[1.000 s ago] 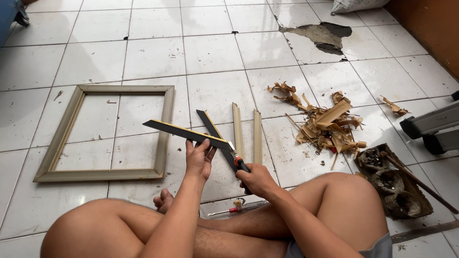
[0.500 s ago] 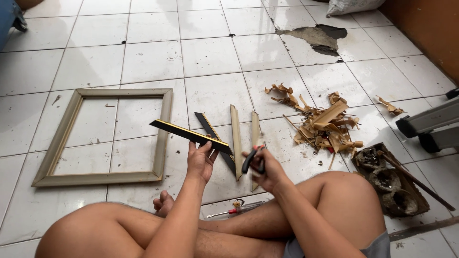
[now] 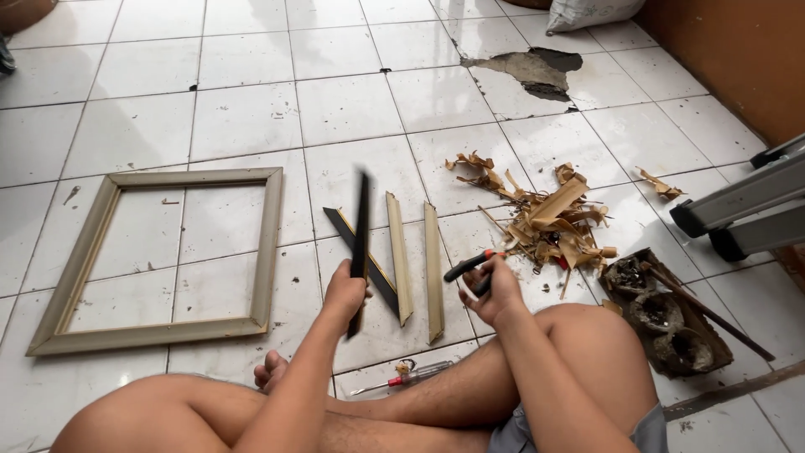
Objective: Dismantling wooden picture frames by removing staples with pliers and breaking the corner joints to separate the slats.
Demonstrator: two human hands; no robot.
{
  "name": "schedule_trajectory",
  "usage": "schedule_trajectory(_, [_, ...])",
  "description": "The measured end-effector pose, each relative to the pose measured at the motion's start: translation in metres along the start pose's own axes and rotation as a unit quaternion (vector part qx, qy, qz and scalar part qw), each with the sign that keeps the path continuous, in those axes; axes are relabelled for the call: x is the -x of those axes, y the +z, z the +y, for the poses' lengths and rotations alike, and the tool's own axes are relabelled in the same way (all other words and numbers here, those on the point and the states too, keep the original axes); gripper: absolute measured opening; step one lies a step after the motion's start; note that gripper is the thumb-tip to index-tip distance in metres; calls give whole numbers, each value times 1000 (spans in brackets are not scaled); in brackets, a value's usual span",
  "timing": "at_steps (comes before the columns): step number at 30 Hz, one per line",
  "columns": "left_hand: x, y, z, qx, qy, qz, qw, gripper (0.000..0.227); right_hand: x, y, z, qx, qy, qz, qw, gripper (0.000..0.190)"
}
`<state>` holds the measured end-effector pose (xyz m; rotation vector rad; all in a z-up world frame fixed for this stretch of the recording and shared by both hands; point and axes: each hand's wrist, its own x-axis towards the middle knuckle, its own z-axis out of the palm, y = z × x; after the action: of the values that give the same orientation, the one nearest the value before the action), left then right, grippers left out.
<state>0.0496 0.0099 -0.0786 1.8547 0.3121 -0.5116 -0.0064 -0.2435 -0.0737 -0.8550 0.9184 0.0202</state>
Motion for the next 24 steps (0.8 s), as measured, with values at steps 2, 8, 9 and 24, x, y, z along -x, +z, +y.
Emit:
schedule_trajectory(2, [23,-23,24,-114,13,-28,993,42,52,29,-1,96,-27,6,995,15])
schedule_trajectory(8, [41,-82,26,-322,53,-63,943,51,94,63,27,198,-44,-60,977,18])
schedule_trajectory(9, [40,-88,20,-299,44,-63,951,53,96,67,32,193,-37,-76,977,21])
schedule_trajectory(24, [69,-81,46,-395,60,-108,910,56,83,58,32,237,-123,-26,963,33])
